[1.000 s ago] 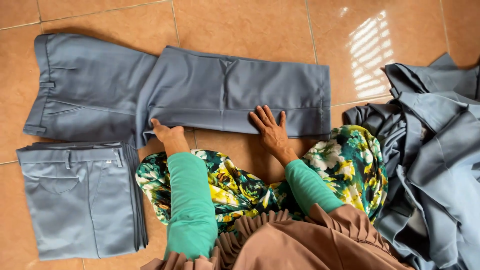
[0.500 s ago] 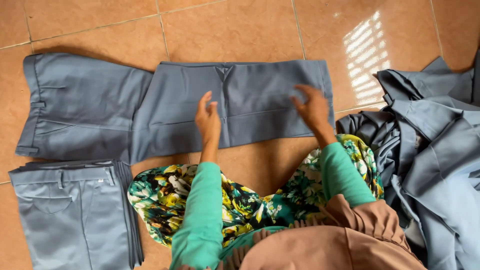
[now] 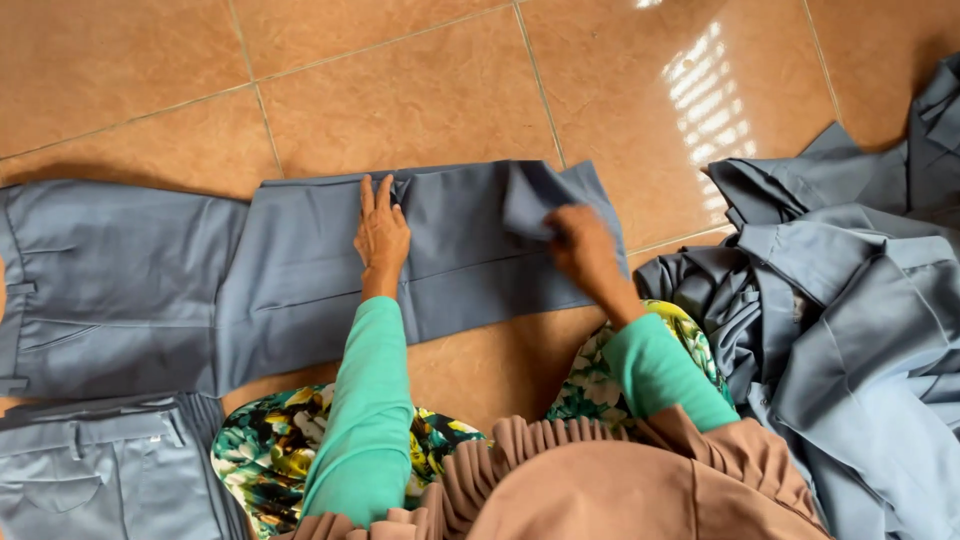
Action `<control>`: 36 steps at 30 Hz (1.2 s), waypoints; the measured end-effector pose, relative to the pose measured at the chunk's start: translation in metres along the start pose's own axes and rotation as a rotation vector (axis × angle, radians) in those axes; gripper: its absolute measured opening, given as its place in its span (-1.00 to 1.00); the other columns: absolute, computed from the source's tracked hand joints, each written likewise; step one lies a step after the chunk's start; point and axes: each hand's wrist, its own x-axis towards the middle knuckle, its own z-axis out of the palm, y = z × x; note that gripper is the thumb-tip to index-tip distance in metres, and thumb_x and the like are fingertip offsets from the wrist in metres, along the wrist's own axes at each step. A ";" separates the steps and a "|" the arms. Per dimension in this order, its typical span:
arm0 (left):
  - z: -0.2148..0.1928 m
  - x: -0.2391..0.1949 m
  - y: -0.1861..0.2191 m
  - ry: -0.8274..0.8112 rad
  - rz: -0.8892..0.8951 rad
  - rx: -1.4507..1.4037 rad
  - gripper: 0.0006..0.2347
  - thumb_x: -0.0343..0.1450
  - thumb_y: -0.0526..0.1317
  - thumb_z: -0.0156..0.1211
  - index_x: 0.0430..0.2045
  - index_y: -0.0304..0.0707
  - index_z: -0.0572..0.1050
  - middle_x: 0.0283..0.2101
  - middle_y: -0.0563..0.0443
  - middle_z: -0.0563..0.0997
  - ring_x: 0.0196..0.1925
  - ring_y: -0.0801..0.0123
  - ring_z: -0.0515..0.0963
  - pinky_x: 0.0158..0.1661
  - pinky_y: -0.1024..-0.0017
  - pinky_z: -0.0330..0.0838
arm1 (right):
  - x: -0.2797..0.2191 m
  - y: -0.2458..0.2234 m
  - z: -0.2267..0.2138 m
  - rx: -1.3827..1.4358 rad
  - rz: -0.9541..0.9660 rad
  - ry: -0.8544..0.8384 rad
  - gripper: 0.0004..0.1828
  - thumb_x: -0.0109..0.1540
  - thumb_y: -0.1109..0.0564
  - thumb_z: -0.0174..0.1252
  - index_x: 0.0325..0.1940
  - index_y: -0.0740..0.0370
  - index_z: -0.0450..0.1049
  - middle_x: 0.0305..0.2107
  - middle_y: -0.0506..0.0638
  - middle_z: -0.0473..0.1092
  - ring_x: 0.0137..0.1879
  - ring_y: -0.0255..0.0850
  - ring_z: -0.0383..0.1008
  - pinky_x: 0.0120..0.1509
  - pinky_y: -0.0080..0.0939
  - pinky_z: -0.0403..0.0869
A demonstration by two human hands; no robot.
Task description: The person sits on a tiled floor and folds multiple pairs of gray trousers by hand. They lay each pair flat, fold the legs together, fold the garment in half lengthwise, then fold it into a compact rectangle, and place the finished piece onto a growing stack.
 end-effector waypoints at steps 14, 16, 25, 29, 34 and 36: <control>0.009 0.045 -0.030 0.061 0.000 -0.051 -0.79 0.51 -0.09 0.15 0.00 0.09 0.37 0.18 0.05 0.20 -0.04 -0.10 0.65 0.00 0.03 0.56 | 0.027 0.118 0.012 0.206 0.717 -0.069 -0.74 0.18 -0.18 0.38 -0.17 -0.08 0.64 -0.45 -0.11 0.56 -0.16 -0.02 0.62 -0.10 0.03 0.53; -0.007 0.045 -0.020 0.053 0.021 -0.141 -0.84 0.52 -0.11 0.17 -0.09 -0.03 0.43 0.12 0.03 0.25 -0.25 0.11 0.67 -0.23 0.28 0.60 | 0.027 0.126 0.014 0.207 0.722 -0.072 -0.75 0.18 -0.16 0.38 -0.16 -0.07 0.64 -0.44 -0.09 0.56 -0.16 -0.02 0.62 -0.10 0.02 0.53; -0.064 0.044 0.012 -0.129 -0.030 -0.386 -0.86 0.46 -0.13 0.23 -0.21 -0.09 0.52 -0.48 -0.09 0.64 -0.61 0.32 0.68 -0.63 0.60 0.63 | 0.027 0.114 0.002 0.212 0.751 -0.047 -0.70 0.22 -0.06 0.37 -0.08 0.14 0.63 -0.36 0.06 0.57 -0.05 0.10 0.59 0.02 0.13 0.52; -0.037 0.072 -0.001 -0.131 -0.071 -0.127 -0.90 0.44 0.07 0.17 -0.26 0.31 0.49 -0.76 0.32 0.52 -0.66 0.51 0.64 -0.45 0.61 0.52 | 0.025 0.120 0.005 0.152 0.721 -0.032 -0.67 0.24 -0.06 0.36 -0.04 0.19 0.62 -0.33 0.07 0.56 -0.05 0.11 0.59 0.00 0.13 0.53; -0.016 0.070 -0.003 0.023 0.028 0.066 -0.87 0.46 0.07 0.24 -0.29 0.24 0.46 -0.11 0.17 0.52 -0.12 0.09 0.69 -0.05 0.07 0.56 | 0.024 0.102 0.011 -0.043 0.640 -0.004 -0.70 0.28 -0.01 0.29 0.02 0.13 0.52 -0.32 0.10 0.53 -0.11 0.16 0.59 -0.11 0.19 0.53; -0.010 0.060 0.003 0.066 0.028 0.088 -0.85 0.47 0.06 0.23 -0.26 0.22 0.43 -0.01 0.19 0.43 -0.10 -0.03 0.68 -0.02 0.01 0.56 | 0.029 0.060 -0.012 -0.104 0.611 -0.009 -0.69 0.31 0.04 0.24 0.09 0.15 0.46 -0.27 0.15 0.51 -0.09 0.20 0.57 -0.10 0.22 0.51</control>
